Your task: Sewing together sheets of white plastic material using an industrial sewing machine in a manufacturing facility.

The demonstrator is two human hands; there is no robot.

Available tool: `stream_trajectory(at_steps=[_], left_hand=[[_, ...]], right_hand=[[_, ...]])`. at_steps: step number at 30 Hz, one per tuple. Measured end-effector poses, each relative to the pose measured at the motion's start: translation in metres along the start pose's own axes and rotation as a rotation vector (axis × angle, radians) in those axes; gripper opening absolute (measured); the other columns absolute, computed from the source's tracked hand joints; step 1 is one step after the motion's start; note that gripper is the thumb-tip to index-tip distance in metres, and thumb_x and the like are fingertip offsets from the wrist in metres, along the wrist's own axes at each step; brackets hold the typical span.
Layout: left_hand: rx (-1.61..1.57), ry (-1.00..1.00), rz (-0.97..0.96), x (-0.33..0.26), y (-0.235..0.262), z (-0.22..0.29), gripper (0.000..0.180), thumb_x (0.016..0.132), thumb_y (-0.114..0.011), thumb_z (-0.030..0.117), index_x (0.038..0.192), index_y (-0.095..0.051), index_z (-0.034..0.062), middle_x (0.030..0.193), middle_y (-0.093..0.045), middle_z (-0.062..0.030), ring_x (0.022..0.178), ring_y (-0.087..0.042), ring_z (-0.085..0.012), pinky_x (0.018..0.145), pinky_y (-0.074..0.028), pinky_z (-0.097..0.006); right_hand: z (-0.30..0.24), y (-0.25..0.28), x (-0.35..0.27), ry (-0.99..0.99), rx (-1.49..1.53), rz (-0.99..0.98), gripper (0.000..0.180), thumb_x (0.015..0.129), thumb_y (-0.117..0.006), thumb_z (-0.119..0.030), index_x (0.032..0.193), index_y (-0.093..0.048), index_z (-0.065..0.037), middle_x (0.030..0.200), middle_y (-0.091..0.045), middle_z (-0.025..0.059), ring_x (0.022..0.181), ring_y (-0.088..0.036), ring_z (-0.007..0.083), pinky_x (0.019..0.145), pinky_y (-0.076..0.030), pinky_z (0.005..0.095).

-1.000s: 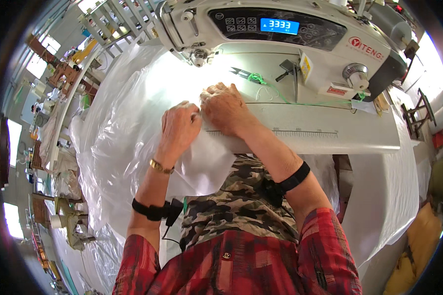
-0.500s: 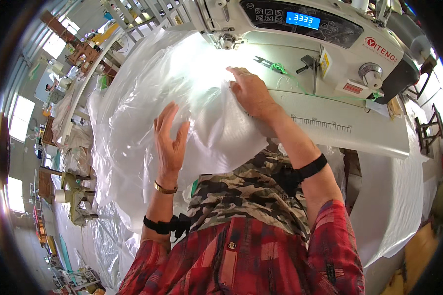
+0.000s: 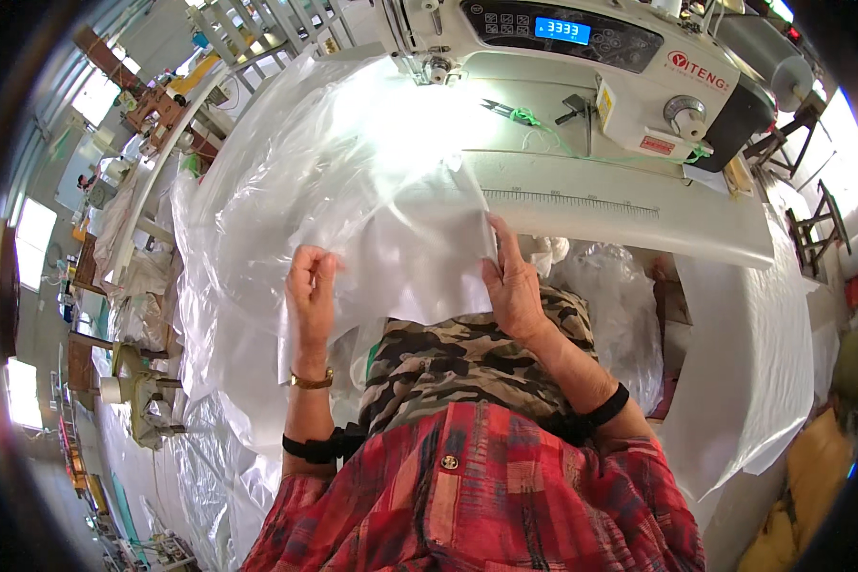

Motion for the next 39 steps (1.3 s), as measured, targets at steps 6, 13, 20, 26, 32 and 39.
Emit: stream_trajectory(at_steps=[6,13,20,26,32,39], left_hand=[[-0.289,0.246,-0.142,-0.007,0.006,0.025,0.02,0.094,-0.062,0.014,0.082,-0.053,0.0033,0.062,-0.047,0.005,0.057,-0.039,-0.0026,0.052,-0.032,-0.02],[-0.266,0.187,-0.087,-0.009,0.021,0.047,0.017,0.092,-0.065,0.01,0.081,-0.055,0.003,0.063,-0.045,0.0079,0.058,-0.034,-0.001,0.053,-0.028,-0.018],[-0.246,0.223,-0.187,-0.026,0.001,0.06,0.016,0.098,-0.057,0.015,0.088,-0.057,0.0031,0.066,-0.045,0.0077,0.06,-0.035,-0.0016,0.052,-0.028,-0.02],[-0.119,0.371,-0.404,-0.05,-0.009,0.029,0.024,0.102,-0.048,0.022,0.098,-0.061,0.0023,0.063,-0.053,-0.0018,0.053,-0.046,-0.0085,0.049,-0.037,-0.025],[0.428,-0.244,-0.381,-0.031,-0.01,0.06,0.022,0.092,-0.061,0.018,0.104,-0.061,-0.0001,0.084,-0.061,-0.0123,0.061,-0.061,-0.0289,0.057,-0.046,-0.036],[0.225,-0.22,-0.441,0.016,-0.027,0.109,0.025,0.085,-0.068,0.011,0.108,-0.062,0.0008,0.103,-0.064,-0.0129,0.057,-0.055,-0.022,0.057,-0.045,-0.034]], right_hand=[[-0.051,0.02,-0.002,0.304,-0.713,0.003,0.067,0.084,-0.067,-0.01,0.144,-0.038,-0.012,0.088,-0.064,0.0168,0.076,-0.061,0.0332,0.068,-0.047,0.0426],[-0.108,-0.013,0.011,-0.011,-0.08,-0.387,0.027,0.094,-0.06,-0.024,0.107,-0.061,-0.001,0.086,-0.065,0.0076,0.082,-0.061,0.0178,0.075,-0.049,0.0324],[-0.102,-0.081,0.002,-0.369,0.733,-0.533,0.025,0.098,-0.055,-0.026,0.096,-0.062,-0.002,0.09,-0.065,0.0025,0.083,-0.061,0.0132,0.077,-0.048,0.0275],[-0.073,-0.069,-0.007,-0.393,0.775,-0.512,0.019,0.097,-0.057,-0.018,0.09,-0.062,-0.001,0.094,-0.07,0.0077,0.081,-0.065,0.0111,0.074,-0.05,0.024],[-0.064,-0.033,-0.02,-0.171,0.441,-0.57,0.023,0.099,-0.054,-0.018,0.092,-0.061,0.003,0.094,-0.07,0.0058,0.076,-0.057,0.0071,0.072,-0.048,0.0223],[-0.072,-0.011,-0.007,-0.1,0.713,-0.447,0.016,0.096,-0.059,-0.014,0.09,-0.06,0.001,0.108,-0.066,0.0046,0.086,-0.051,0.0048,0.08,-0.043,0.0239]])
Point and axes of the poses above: each hand's wrist, its own x-axis towards the middle knuckle, its own y-axis out of the back of the hand, z = x × y, the point moved 7 cm from there along x, towards the middle knuckle
